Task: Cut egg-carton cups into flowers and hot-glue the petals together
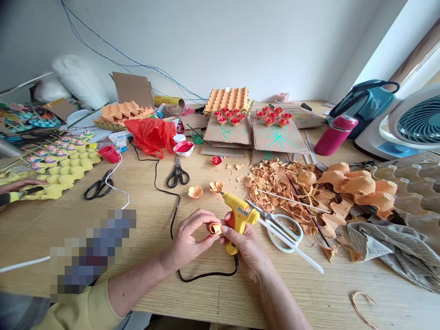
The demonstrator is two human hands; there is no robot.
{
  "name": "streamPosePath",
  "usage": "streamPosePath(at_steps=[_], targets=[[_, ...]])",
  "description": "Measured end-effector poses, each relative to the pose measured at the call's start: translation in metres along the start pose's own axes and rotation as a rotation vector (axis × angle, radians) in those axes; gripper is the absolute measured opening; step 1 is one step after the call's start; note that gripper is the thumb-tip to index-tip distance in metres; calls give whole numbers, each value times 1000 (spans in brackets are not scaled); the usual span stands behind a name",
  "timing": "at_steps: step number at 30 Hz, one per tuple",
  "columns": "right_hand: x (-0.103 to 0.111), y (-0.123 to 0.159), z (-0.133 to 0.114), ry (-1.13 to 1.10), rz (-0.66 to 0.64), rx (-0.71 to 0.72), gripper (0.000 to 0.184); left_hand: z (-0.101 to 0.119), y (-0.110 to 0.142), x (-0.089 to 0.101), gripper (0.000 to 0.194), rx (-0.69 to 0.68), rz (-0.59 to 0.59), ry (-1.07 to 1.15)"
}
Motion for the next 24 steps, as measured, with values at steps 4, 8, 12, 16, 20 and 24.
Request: streamPosePath(at_steps=[4,8,12,16,20,24], targets=[[1,0,2,-9,-7,-8,40,1,-1,0,21,6,6,0],[3,-1,3,-8,-12,-1,39,1,-1,-1,21,8,1,-5],[3,-1,4,-18,-24,1,38,2,-1,-1,21,6,6,-10],[1,-2,3,-24,-28,4,39,2,-1,0,23,-10,14,-17],[1,-2,2,-35,-13,-5,41,3,-2,0,23,-35,24,-33],[0,0,2,-50,-8,-7,41,4,-1,1,21,-56,32,-53]])
Point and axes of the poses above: each hand's wrist, its own y-axis away from the middle knuckle, its own x-axis out of the back of the hand, z = x × y, the point moved 7 cm from there along -y, towards the middle knuckle, and after that the axes turned 13 degrees about -y, right-handed, at the moved point
